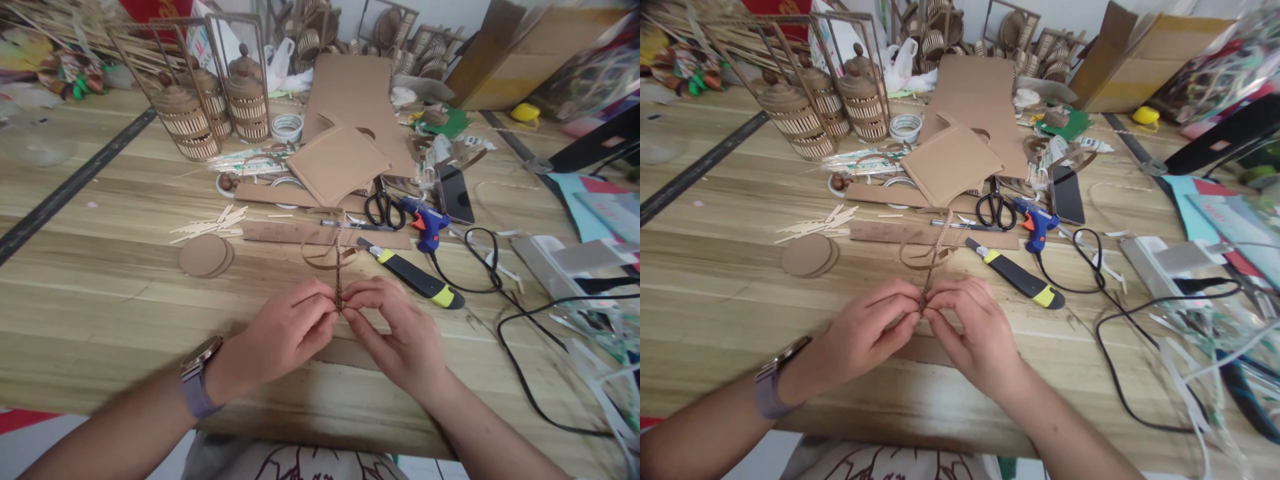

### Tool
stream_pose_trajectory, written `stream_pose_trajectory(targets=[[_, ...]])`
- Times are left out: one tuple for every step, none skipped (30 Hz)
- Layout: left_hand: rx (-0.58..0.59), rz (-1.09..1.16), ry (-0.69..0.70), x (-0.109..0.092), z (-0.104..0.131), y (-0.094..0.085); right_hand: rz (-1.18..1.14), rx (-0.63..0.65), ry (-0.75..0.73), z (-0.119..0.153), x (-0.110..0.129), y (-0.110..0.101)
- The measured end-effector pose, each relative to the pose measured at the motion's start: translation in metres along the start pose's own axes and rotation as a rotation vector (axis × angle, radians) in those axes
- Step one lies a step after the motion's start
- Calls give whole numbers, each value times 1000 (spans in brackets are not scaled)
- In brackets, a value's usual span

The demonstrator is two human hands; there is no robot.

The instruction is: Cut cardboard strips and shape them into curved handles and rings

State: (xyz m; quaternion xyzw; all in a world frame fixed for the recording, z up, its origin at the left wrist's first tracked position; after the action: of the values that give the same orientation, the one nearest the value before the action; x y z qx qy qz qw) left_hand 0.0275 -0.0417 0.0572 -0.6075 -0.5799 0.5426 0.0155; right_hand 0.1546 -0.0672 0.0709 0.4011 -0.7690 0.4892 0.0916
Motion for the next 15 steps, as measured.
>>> stream_pose_trajectory(targets=[[7,8,-2,-1,0,-1,-25,7,35,0,-3,0],[14,18,-5,-1,0,-2,-57,9,74,1,-7,0],[20,30,-6,-1,0,-2,-95,10,111,1,-10,0],[25,41,-7,-2,0,-2,-136,11,143,2,-13,0],[29,50,-9,-1,0,-3,-173,14,167,2,-15,0],[27,56,-13,-1,0,-3,-198,18,177,2,-16,0],[25,61,-25,0,0,-3,-208,21,172,2,-16,0],[28,69,-48,2,0,-2,-200,19,160,2,-15,0],[35,82,-76,5,0,-1,-176,13,140,2,-13,0],[43,98,-109,7,-1,0,-144,8,114,1,-10,-1],[52,115,-145,10,-1,1,-107,4,83,1,-7,-1],[65,131,-181,12,-1,2,-71,0,52,1,-4,-1],[76,140,-210,14,-1,4,-36,-6,22,0,-2,-2],[82,141,-229,15,-1,4,-4,-13,-7,0,0,-2],[86,136,-239,16,-1,5,25,-22,-36,1,2,-2]])
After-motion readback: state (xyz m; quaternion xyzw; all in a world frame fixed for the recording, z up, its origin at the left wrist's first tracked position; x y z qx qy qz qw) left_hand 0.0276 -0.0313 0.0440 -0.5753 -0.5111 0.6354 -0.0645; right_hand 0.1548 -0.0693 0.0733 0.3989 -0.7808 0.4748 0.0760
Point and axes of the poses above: each hand's wrist, its own z-axis away from the middle knuckle, its own y-axis out of the palm, x = y × z, the point moved 7 cm from there along -z, towards the middle knuckle, and after that the axes turned 2 degrees about x, right-handed, at the moved point
